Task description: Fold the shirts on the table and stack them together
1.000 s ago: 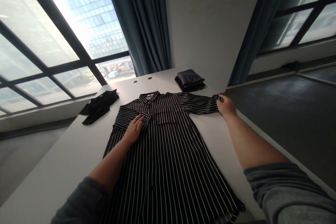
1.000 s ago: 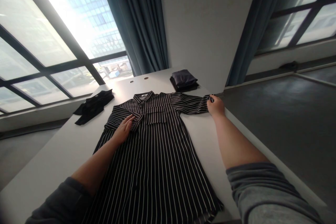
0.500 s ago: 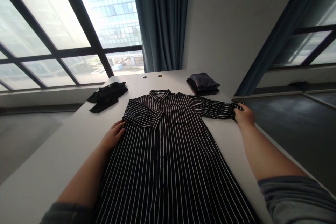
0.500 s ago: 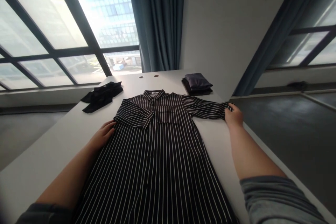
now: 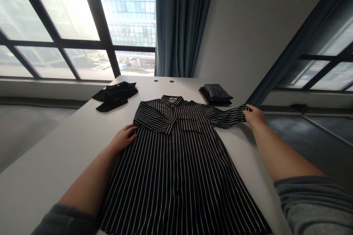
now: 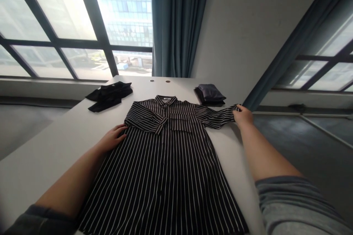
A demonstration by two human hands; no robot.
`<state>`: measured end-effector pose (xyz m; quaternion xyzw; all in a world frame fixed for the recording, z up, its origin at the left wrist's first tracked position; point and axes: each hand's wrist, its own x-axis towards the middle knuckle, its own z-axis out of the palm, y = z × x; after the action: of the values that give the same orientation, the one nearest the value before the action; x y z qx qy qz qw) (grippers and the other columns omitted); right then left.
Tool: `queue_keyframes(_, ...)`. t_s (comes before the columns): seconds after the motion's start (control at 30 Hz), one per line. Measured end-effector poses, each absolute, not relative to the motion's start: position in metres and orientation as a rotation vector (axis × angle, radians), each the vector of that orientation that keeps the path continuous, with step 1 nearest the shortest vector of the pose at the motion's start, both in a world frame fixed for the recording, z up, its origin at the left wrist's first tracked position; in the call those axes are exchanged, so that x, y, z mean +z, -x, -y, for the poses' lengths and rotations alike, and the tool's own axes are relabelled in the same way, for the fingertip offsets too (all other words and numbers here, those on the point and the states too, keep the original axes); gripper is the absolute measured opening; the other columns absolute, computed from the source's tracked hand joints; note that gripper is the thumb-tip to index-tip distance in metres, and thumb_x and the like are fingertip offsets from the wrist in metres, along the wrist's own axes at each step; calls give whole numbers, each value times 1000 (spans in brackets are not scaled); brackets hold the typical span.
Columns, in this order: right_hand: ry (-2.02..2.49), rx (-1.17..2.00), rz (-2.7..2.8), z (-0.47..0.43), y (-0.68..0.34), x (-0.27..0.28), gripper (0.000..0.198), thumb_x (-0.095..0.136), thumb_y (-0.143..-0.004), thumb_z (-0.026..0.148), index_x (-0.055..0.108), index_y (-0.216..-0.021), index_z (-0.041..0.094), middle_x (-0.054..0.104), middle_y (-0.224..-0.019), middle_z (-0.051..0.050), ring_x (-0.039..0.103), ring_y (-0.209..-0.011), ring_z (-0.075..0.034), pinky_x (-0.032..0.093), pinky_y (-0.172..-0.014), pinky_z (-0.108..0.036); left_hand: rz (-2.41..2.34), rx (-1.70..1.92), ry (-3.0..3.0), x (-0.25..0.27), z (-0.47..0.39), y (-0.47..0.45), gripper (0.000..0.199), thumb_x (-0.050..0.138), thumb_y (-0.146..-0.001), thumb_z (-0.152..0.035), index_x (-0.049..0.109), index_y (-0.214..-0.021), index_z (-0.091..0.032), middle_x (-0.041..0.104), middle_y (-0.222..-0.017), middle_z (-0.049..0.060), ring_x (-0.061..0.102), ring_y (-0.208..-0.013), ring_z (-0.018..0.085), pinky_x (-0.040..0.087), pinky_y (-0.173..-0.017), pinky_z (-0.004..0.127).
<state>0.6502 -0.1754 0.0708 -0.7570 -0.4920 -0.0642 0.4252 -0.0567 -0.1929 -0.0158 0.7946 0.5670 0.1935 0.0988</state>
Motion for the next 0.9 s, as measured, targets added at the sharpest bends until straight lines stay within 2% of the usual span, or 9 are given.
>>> queue_keyframes(0.17, 1934, -126, 1215, 151, -608, 120, 54, 63, -84, 26, 73, -136, 12, 75, -124, -21, 69, -110, -31, 51, -100, -41, -1677, 536, -2345, -14, 194, 55, 59, 51, -96, -54, 62, -146, -25, 52, -160, 8, 52, -145, 32, 39, -126, 48)
queue_keyframes(0.3, 1862, -98, 1387, 141, -551, 155, 53, 65, -86, 28, 72, -137, 15, 74, -130, -16, 68, -122, -32, 49, -110, -44, -1671, 513, -2350, -12, 194, 54, 60, 51, -96, -53, 62, -147, -23, 51, -160, 9, 51, -146, 32, 38, -126, 49)
queue_keyframes(0.47, 1679, -115, 1693, 137, -477, 175, 55, 61, -89, 29, 68, -141, 14, 71, -139, -14, 64, -130, -31, 46, -116, -44, -1669, 516, -2368, -13, 194, 53, 58, 52, -96, -51, 62, -146, -24, 51, -161, 9, 51, -145, 32, 39, -125, 48)
queue_keyframes(0.63, 1548, -85, 2008, 143, -410, 158, 57, 58, -93, 30, 64, -147, 13, 62, -150, -12, 56, -142, -30, 38, -124, -41, -1660, 518, -2390, -12, 194, 52, 57, 52, -96, -49, 63, -146, -24, 52, -160, 10, 52, -144, 33, 39, -124, 50)
queue_keyframes(0.73, 1563, -15, 2184, 151, -374, 132, 60, 55, -94, 29, 59, -152, 12, 56, -156, -14, 50, -147, -34, 34, -127, -46, -1666, 526, -2396, -11, 194, 52, 56, 53, -97, -48, 63, -146, -25, 53, -159, 9, 52, -144, 32, 39, -124, 49)
queue_keyframes(0.9, 1547, 100, 2489, 169, -332, 88, 62, 54, -97, 29, 51, -157, 13, 49, -162, -14, 44, -151, -32, 34, -127, -47, -1664, 549, -2380, -13, 193, 52, 54, 55, -96, -50, 64, -145, -28, 54, -159, 8, 52, -145, 32, 38, -124, 49)
